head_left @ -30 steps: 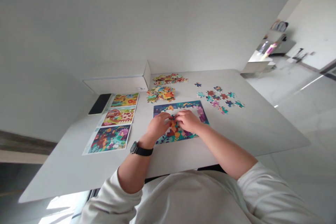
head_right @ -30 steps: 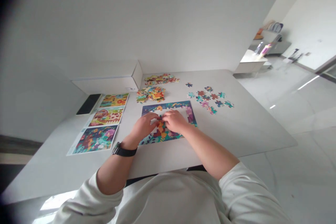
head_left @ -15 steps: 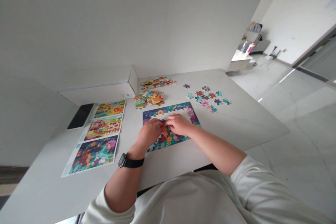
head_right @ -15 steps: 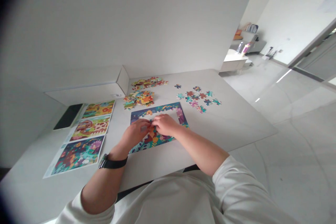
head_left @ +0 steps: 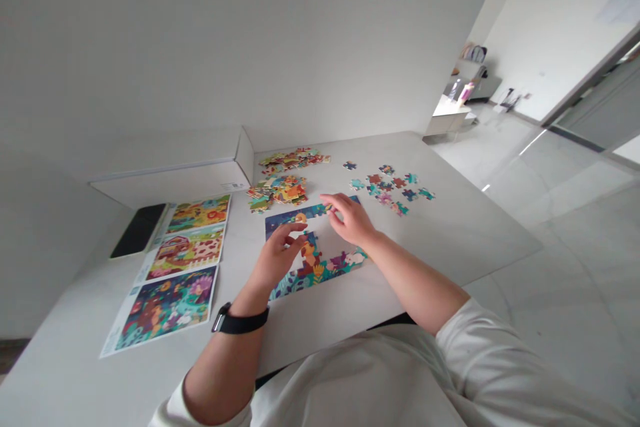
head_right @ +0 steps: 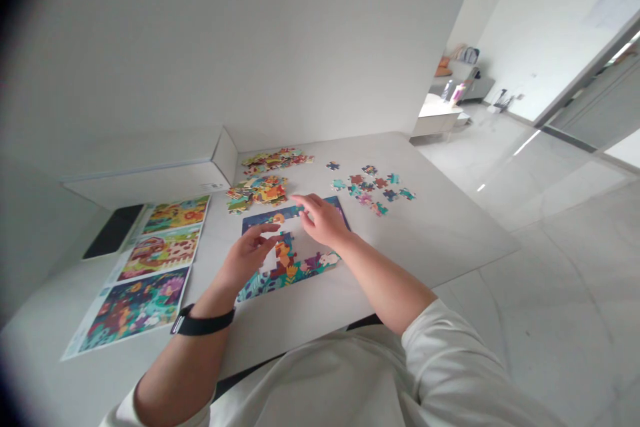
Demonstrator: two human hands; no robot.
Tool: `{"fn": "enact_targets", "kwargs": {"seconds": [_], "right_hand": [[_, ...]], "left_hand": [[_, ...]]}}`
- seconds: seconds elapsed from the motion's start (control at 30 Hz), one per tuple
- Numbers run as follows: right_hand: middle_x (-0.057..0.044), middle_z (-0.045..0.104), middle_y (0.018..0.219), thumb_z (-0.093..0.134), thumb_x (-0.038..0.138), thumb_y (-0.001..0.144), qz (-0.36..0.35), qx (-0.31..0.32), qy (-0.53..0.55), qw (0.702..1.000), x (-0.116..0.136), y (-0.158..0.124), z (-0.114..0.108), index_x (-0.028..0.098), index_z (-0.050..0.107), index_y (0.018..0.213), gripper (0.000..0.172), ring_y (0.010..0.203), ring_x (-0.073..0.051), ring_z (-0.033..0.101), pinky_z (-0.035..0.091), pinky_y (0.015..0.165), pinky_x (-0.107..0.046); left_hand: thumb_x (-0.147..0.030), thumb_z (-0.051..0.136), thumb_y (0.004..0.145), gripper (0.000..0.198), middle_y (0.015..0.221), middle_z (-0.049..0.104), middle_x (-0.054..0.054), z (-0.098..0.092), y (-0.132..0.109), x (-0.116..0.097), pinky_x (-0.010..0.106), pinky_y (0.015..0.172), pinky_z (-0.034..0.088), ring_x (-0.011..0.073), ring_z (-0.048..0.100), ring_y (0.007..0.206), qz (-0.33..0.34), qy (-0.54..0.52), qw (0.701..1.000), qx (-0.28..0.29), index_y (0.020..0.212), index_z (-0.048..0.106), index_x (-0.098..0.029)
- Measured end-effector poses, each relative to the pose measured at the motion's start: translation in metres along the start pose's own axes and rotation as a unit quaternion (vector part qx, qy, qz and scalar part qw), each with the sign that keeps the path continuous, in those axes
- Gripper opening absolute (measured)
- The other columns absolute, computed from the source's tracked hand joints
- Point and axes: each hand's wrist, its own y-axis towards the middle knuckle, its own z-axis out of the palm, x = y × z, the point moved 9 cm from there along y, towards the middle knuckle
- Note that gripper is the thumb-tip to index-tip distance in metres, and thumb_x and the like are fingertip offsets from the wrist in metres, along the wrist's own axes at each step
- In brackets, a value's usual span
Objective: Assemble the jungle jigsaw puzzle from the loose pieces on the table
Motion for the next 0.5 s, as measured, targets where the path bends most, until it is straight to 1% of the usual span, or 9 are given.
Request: {"fn": "enact_targets", "kwargs": {"seconds": [0.07, 0.13, 0.2, 0.27, 0.3, 0.37, 0.4, 0.43, 0.5], "right_hand": [[-0.006, 0.075, 0.124, 0.057, 0.013, 0.100, 0.022, -0.062, 0.024, 0.998, -0.018, 0.007, -0.028, 0.031, 0.065, 0.146, 0.050, 0.093, -0.018, 0.071, 0.060, 0.094, -0.036], [-0.006, 0.077, 0.121, 0.058, 0.018, 0.099, 0.069, -0.140, 0.050, 0.987, -0.046, 0.013, -0.065, 0.030, 0.066, 0.142, 0.046, 0.091, -0.018, 0.071, 0.060, 0.088, -0.033], [-0.005, 0.078, 0.117, 0.060, 0.022, 0.097, 0.116, -0.205, 0.058, 0.970, -0.075, 0.018, -0.103, 0.029, 0.066, 0.140, 0.043, 0.089, -0.018, 0.070, 0.059, 0.084, -0.032], [-0.005, 0.078, 0.116, 0.061, 0.023, 0.095, 0.145, -0.251, 0.044, 0.956, -0.100, 0.021, -0.139, 0.028, 0.066, 0.137, 0.043, 0.091, -0.018, 0.069, 0.058, 0.087, -0.033], [-0.005, 0.078, 0.114, 0.061, 0.024, 0.094, 0.157, -0.265, 0.030, 0.951, -0.111, 0.021, -0.153, 0.027, 0.067, 0.136, 0.042, 0.093, -0.019, 0.070, 0.058, 0.089, -0.034], [-0.006, 0.078, 0.113, 0.059, 0.024, 0.093, 0.186, -0.271, -0.004, 0.944, -0.131, 0.019, -0.172, 0.025, 0.069, 0.132, 0.040, 0.096, -0.020, 0.071, 0.057, 0.095, -0.037], [-0.007, 0.079, 0.113, 0.058, 0.024, 0.093, 0.205, -0.271, -0.020, 0.940, -0.140, 0.015, -0.177, 0.024, 0.070, 0.131, 0.039, 0.097, -0.021, 0.071, 0.057, 0.096, -0.037], [-0.008, 0.080, 0.113, 0.058, 0.024, 0.093, 0.227, -0.269, -0.035, 0.935, -0.149, 0.010, -0.179, 0.023, 0.070, 0.130, 0.039, 0.098, -0.021, 0.072, 0.057, 0.097, -0.037], [-0.010, 0.081, 0.114, 0.057, 0.024, 0.094, 0.274, -0.258, -0.063, 0.924, -0.164, -0.005, -0.176, 0.021, 0.072, 0.128, 0.038, 0.097, -0.023, 0.074, 0.057, 0.098, -0.038]], "left_hand": [[-0.057, 0.081, 0.084, 0.049, 0.070, 0.063, -0.001, 0.004, -0.001, 0.003, 0.024, 0.052, 0.040, 0.0134, 0.052, 0.056, -0.026, -0.043, 0.999, 0.011, 0.118, 0.078, -0.022], [-0.058, 0.084, 0.082, 0.051, 0.065, 0.058, -0.004, 0.007, -0.002, 0.006, 0.023, 0.049, 0.034, 0.0116, 0.046, 0.052, -0.056, -0.085, 0.995, 0.021, 0.117, 0.077, -0.021], [-0.058, 0.086, 0.079, 0.053, 0.063, 0.055, -0.006, 0.008, -0.003, 0.008, 0.022, 0.048, 0.030, 0.0102, 0.043, 0.051, -0.080, -0.125, 0.989, 0.024, 0.116, 0.075, -0.021], [-0.056, 0.088, 0.077, 0.054, 0.063, 0.052, -0.007, 0.007, -0.004, 0.008, 0.021, 0.048, 0.029, 0.0090, 0.041, 0.051, -0.092, -0.161, 0.982, 0.019, 0.114, 0.073, -0.020], [-0.056, 0.089, 0.076, 0.054, 0.064, 0.052, -0.007, 0.006, -0.004, 0.007, 0.021, 0.048, 0.029, 0.0084, 0.040, 0.051, -0.094, -0.177, 0.980, 0.015, 0.113, 0.073, -0.020], [-0.055, 0.091, 0.075, 0.054, 0.066, 0.052, -0.007, 0.005, -0.005, 0.006, 0.020, 0.048, 0.029, 0.0075, 0.040, 0.051, -0.096, -0.205, 0.974, 0.009, 0.112, 0.073, -0.020], [-0.054, 0.092, 0.075, 0.054, 0.067, 0.053, -0.007, 0.005, -0.005, 0.005, 0.020, 0.048, 0.029, 0.0073, 0.041, 0.051, -0.097, -0.217, 0.971, 0.006, 0.112, 0.073, -0.020], [-0.053, 0.092, 0.075, 0.053, 0.069, 0.055, -0.006, 0.005, -0.006, 0.004, 0.020, 0.048, 0.030, 0.0071, 0.041, 0.051, -0.099, -0.229, 0.968, 0.004, 0.111, 0.073, -0.019], [-0.052, 0.092, 0.075, 0.052, 0.071, 0.057, -0.005, 0.005, -0.007, 0.004, 0.020, 0.048, 0.032, 0.0069, 0.041, 0.052, -0.107, -0.252, 0.962, -0.003, 0.111, 0.073, -0.019]]}}
